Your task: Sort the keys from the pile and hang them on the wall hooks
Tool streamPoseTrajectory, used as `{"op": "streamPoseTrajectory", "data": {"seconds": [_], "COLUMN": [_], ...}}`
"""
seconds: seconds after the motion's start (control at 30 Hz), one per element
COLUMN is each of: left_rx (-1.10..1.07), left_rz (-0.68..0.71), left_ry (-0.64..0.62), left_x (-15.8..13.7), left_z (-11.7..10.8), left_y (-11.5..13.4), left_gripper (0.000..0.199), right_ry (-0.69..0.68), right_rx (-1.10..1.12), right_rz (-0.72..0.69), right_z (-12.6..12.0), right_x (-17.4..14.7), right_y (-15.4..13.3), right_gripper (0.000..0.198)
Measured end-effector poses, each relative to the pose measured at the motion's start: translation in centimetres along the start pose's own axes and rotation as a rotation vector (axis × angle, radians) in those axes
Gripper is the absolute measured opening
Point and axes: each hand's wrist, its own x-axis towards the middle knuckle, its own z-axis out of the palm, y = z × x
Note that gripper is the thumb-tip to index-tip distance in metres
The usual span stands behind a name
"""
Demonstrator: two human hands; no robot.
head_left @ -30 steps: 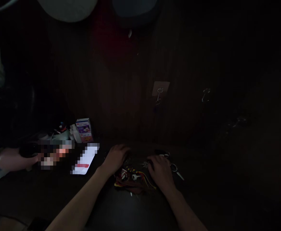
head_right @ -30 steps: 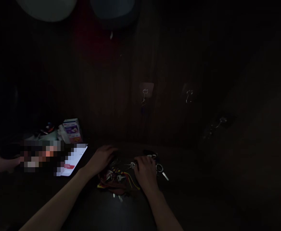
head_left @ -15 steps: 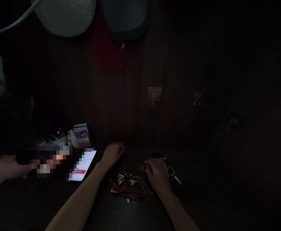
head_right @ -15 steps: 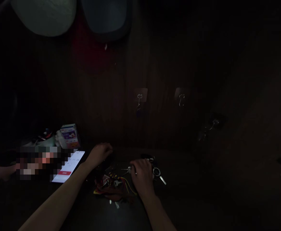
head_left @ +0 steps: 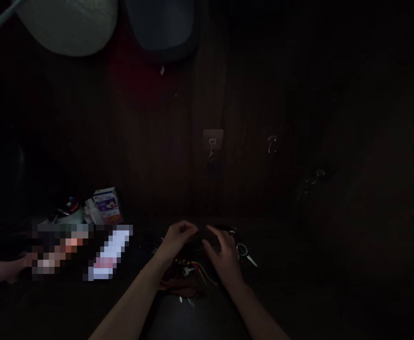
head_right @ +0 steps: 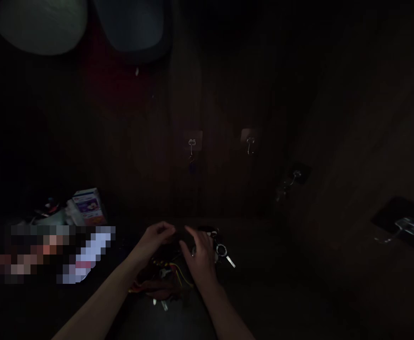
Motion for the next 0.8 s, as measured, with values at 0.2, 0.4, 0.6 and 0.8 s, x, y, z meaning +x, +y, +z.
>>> {"op": "streamPoseTrajectory", "data": {"seconds": [0.2, 0.4, 0.6, 0.8], "left_rx": [-0.033, -0.03, 0.005, 0.084], "left_rz": [-0.005, 0.011, 0.047, 0.194], "left_ry": [-0.038, -0.068, -0.076, -0.009], "left_x": [-0.7, -0.8, -1.4, -2.4], "left_z": [1.4, 1.2, 0.5, 1.5], "left_y": [-0.1, -0.6, -0.8, -2.0], "left_gripper": [0.02, 0.022, 0.027, 0.033], "right_ry": [0.027, -0.022, 0.021, 0.027], "right_rx": [0.143, 0.287, 0.386, 0.521], "right_rz": [0.076, 0.18, 0.341, 0.466], "right_z": [0.1, 0.0, -0.3, -0.4], "right_x": [-0.1, 0.1, 0.3, 0.7], "right_y": [0.1, -0.1, -0.3, -0.7], "right_gripper": [0.015, 0.017, 0.025, 0.027]}}
